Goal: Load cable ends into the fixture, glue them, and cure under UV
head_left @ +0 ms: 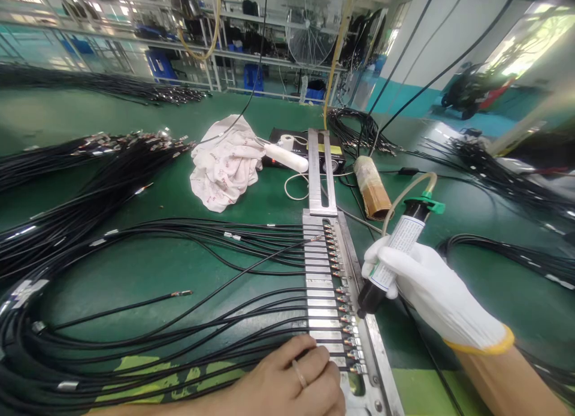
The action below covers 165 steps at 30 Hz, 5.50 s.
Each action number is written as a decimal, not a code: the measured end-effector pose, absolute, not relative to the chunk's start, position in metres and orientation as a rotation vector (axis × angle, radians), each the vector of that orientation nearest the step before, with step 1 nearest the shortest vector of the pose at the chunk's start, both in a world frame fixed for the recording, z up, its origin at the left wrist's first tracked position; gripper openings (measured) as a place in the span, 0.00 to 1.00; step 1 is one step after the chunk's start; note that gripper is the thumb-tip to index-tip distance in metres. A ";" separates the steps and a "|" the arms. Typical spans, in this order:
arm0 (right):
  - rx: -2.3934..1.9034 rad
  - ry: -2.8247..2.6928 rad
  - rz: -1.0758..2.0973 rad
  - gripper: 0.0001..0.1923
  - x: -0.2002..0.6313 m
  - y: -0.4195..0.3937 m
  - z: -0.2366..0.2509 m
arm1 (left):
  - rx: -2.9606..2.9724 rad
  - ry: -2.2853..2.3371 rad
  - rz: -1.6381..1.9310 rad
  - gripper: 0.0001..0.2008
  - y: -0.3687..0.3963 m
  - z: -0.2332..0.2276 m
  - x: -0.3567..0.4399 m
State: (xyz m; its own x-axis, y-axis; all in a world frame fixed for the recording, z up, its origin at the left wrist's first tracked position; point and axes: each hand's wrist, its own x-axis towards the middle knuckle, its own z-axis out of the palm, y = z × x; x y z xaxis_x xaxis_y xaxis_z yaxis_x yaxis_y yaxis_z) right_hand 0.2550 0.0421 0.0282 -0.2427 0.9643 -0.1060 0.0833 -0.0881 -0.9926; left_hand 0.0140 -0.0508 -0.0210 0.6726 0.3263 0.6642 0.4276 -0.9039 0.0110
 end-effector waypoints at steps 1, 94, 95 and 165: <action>-1.207 -1.399 1.439 0.18 0.256 0.042 0.028 | -2.743 -0.622 -1.045 0.13 -0.051 -0.021 0.014; -1.197 -1.449 1.445 0.20 0.253 0.042 0.030 | -2.838 -0.636 -0.792 0.15 -0.055 -0.009 0.005; -1.197 -1.444 1.442 0.19 0.254 0.042 0.030 | -2.840 -0.637 -0.790 0.15 -0.055 -0.009 0.006; -1.198 -1.488 1.483 0.21 0.252 0.037 0.037 | -2.856 -0.649 -0.824 0.11 -0.057 -0.009 0.010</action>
